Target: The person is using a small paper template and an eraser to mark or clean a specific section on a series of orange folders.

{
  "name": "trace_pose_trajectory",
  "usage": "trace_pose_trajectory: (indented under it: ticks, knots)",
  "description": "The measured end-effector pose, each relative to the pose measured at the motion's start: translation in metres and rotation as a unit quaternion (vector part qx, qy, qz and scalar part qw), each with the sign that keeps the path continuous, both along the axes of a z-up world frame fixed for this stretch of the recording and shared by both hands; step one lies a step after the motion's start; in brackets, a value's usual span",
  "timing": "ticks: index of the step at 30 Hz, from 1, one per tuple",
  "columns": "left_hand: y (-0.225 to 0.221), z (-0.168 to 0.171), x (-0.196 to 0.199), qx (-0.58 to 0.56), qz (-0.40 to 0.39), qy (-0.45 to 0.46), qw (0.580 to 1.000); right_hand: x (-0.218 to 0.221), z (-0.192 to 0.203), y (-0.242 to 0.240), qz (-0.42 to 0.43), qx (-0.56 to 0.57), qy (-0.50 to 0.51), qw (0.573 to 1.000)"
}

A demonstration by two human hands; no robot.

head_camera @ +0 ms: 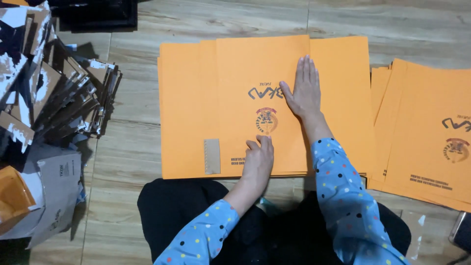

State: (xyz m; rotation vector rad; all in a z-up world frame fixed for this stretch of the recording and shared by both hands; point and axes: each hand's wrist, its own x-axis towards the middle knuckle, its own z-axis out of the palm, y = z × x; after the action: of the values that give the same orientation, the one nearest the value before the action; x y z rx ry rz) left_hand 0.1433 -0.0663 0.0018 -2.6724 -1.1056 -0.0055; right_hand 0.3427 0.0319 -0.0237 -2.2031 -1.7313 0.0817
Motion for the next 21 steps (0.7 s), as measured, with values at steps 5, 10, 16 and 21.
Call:
trace_pose_trajectory:
  ticks: [5, 10, 16, 21]
  knots:
    - [-0.001, -0.008, 0.001, -0.020, -0.005, 0.028, 0.999, 0.016, 0.000, 0.031, 0.003, -0.012, 0.002, 1.000]
    - [0.002, 0.001, 0.002, -0.039, 0.000, 0.029, 0.999, 0.021, 0.005, 0.049, -0.024, -0.037, 0.010, 0.999]
    - [0.000, -0.003, 0.003, -0.038, 0.006, 0.038, 0.999, 0.020, 0.001, 0.040, -0.035, -0.039, 0.003, 0.999]
    - [0.000, -0.015, 0.005, -0.028, 0.010, 0.009, 1.000, 0.010, 0.007, 0.001, -0.026, -0.039, -0.003, 0.999]
